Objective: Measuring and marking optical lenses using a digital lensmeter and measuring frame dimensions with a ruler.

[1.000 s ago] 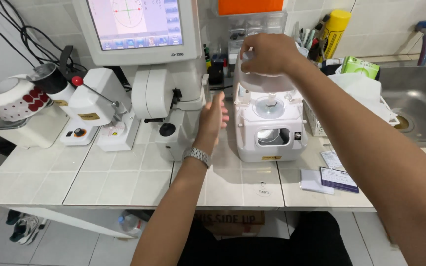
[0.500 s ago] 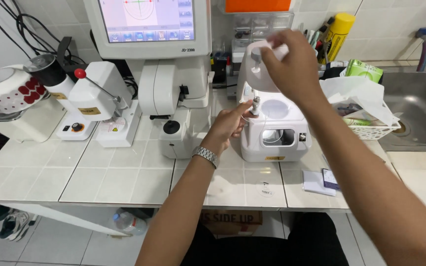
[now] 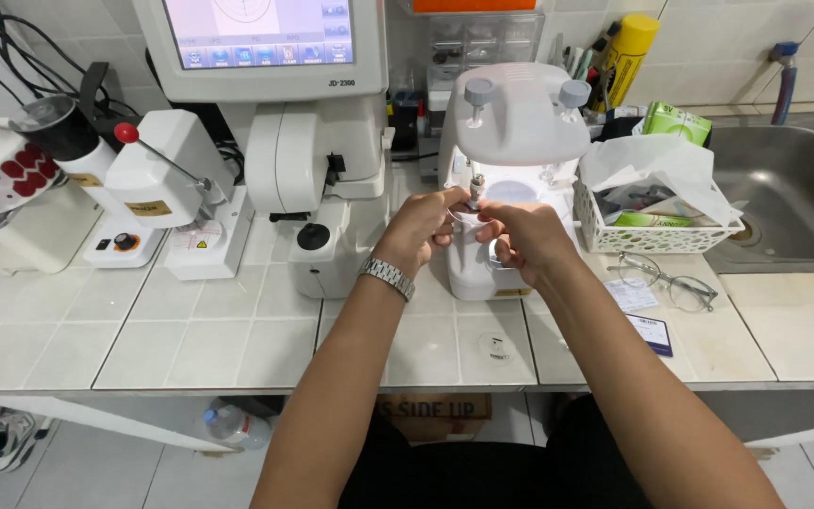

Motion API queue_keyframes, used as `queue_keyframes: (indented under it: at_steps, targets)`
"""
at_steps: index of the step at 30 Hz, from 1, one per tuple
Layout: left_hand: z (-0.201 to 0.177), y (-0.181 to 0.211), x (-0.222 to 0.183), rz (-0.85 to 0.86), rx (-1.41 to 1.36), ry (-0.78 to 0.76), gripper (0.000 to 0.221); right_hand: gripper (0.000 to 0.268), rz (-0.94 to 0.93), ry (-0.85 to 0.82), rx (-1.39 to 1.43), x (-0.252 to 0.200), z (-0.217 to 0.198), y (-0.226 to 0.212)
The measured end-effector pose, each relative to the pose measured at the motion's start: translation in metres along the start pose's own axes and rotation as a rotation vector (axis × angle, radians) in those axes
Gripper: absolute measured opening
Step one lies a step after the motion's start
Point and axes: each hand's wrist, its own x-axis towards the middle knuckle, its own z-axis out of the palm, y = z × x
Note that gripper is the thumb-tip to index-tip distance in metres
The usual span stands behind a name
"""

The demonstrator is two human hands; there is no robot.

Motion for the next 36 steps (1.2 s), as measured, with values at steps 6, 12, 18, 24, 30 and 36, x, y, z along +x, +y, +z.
queue_keyframes:
  at_steps: [6,12,18,24,30,36]
  targets:
    - [-0.001,0.001,-0.002,-0.037,-0.097,0.019,0.02,0.019,0.044,0.003,0.038,0.004,0.007,-0.006]
    - [-0.007,-0.017,-0.003,0.034,-0.06,0.024,0.025,0.022,-0.073,-0.02,0.003,0.028,0.006,0.024]
    - [0.007,-0.011,-0.1,0.099,0.087,0.255,0.05,0.015,-0.087,-0.171,0.066,-0.044,-0.003,0.01]
    - [-0.011,-0.152,-0.098,0.73,1.199,0.048,0.058,0.021,-0.053,-0.104,-0.136,-0.116,-0.099,0.058]
    - [0.01,-0.151,-0.099,0.61,1.329,0.0,0.045,0.012,-0.039,0.115,0.072,-0.126,-0.187,0.114]
    - [0.058,-0.137,-0.098,0.325,0.807,-0.105,0.008,0.014,-0.03,0.001,0.21,-0.105,-0.239,0.106]
